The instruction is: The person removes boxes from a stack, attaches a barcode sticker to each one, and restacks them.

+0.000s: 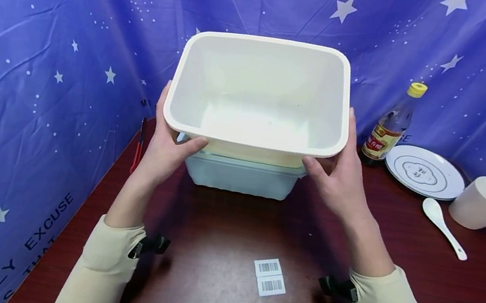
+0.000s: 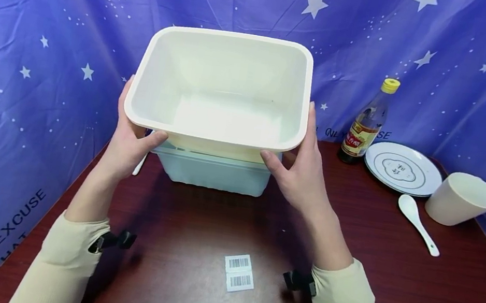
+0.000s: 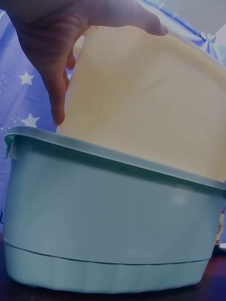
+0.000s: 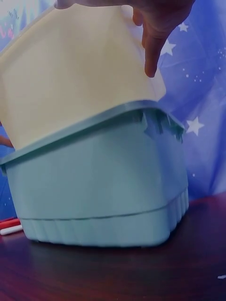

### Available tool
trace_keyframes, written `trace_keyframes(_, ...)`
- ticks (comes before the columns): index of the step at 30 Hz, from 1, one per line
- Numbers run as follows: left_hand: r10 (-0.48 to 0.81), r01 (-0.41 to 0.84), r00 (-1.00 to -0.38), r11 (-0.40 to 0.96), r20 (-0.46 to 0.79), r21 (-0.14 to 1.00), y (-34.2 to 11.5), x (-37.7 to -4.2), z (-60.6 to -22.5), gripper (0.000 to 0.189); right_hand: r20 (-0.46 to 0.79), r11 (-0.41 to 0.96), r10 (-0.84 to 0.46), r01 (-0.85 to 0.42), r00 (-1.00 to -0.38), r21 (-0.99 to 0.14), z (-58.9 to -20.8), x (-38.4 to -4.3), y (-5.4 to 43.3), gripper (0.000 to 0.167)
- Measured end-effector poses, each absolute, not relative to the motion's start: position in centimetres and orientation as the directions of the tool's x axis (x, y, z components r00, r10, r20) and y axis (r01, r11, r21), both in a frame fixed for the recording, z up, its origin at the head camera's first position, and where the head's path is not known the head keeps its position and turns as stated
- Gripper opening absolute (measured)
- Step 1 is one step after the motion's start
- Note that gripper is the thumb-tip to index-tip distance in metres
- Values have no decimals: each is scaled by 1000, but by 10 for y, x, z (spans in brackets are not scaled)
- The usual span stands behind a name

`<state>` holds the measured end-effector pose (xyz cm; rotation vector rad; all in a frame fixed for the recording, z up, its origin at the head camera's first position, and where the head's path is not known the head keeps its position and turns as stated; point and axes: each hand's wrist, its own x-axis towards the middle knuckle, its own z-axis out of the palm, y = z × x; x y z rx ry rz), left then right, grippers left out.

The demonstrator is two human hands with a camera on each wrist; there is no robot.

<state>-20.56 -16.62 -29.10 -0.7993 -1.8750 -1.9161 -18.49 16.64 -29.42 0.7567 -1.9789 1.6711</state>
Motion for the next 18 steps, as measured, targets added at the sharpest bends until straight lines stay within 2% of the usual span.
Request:
trace_keyframes(6, 134, 585, -797, -73, 589, 808, -157, -199, -289, 119, 660, 148, -89, -665, -746, -732, -286, -176, 173, 95)
trace_keyframes(12, 131, 616, -780, -6, 611, 788, -151, -193, -287, 111, 629, 167, -54, -628, -776, -760, -281, -169, 180, 92)
trace_keyframes(18, 102, 630, -773, 7, 626, 777, -144, -188, -284, 112, 601, 190, -39, -596, -799, -780, -280, -164, 182, 91)
